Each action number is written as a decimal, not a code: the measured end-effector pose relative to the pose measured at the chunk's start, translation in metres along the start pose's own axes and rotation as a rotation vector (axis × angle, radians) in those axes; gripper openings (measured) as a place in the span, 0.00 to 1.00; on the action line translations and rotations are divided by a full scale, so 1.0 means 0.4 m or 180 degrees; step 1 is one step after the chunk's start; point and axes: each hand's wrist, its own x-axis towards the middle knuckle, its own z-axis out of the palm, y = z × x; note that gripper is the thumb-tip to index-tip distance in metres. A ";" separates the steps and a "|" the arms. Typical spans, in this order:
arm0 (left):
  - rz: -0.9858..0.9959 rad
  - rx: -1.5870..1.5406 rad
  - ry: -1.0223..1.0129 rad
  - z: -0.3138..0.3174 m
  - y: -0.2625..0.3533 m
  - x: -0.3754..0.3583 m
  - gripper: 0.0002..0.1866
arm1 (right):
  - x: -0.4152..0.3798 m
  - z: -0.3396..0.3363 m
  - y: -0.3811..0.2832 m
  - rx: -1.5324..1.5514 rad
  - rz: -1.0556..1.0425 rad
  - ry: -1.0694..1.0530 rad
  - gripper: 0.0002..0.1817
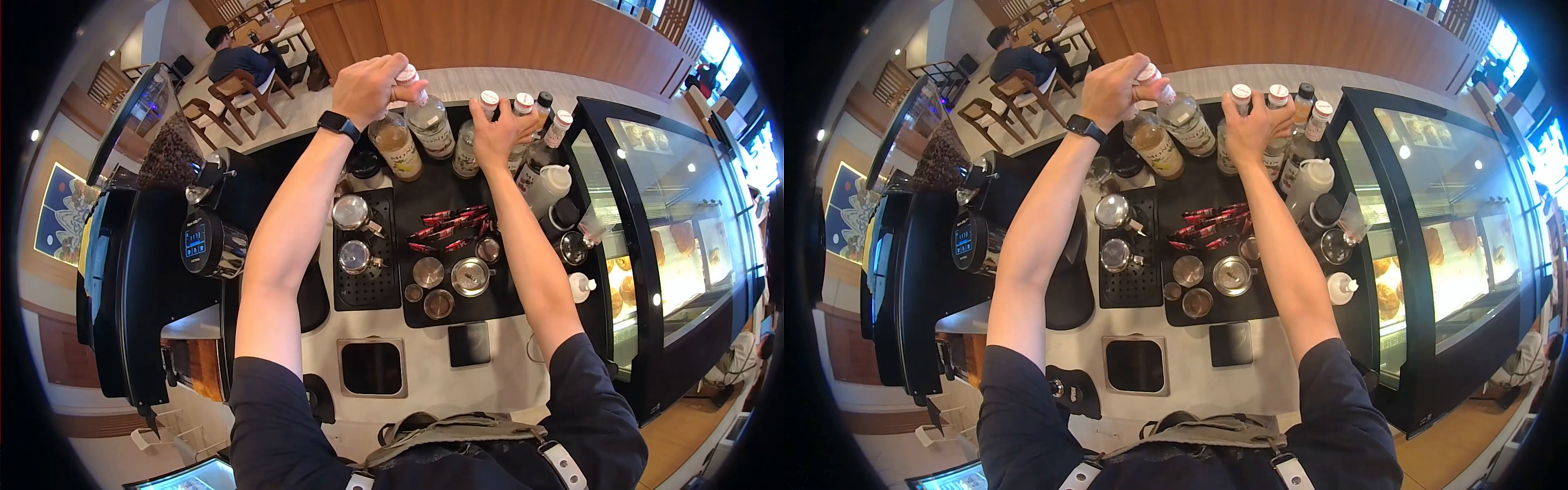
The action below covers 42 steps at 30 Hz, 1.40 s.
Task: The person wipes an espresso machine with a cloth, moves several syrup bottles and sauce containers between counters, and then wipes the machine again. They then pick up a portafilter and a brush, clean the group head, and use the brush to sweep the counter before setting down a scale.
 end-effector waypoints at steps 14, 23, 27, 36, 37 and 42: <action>0.0013 -0.0015 0.0367 -0.123 0.003 0.065 0.23 | -0.003 0.001 -0.002 0.0059 0.0018 -0.0188 0.25; 0.0181 0.0282 0.0435 -0.246 0.014 0.074 0.21 | 0.016 0.000 -0.032 0.0017 0.0214 -0.0259 0.31; 0.0129 0.0179 0.0379 -0.315 0.041 0.076 0.21 | 0.016 -0.019 -0.100 0.0046 -0.0089 -0.0149 0.26; 0.0139 0.0163 0.0379 -0.532 0.189 0.086 0.23 | 0.021 -0.143 -0.285 0.0552 -0.0227 -0.0213 0.24; 0.0122 0.0196 0.0383 -0.566 0.213 0.086 0.23 | 0.020 -0.160 -0.305 0.0597 -0.0263 -0.0206 0.24; 0.0268 0.0440 0.0603 -0.743 0.364 0.115 0.28 | -0.006 -0.273 -0.409 0.0820 -0.0397 -0.0284 0.28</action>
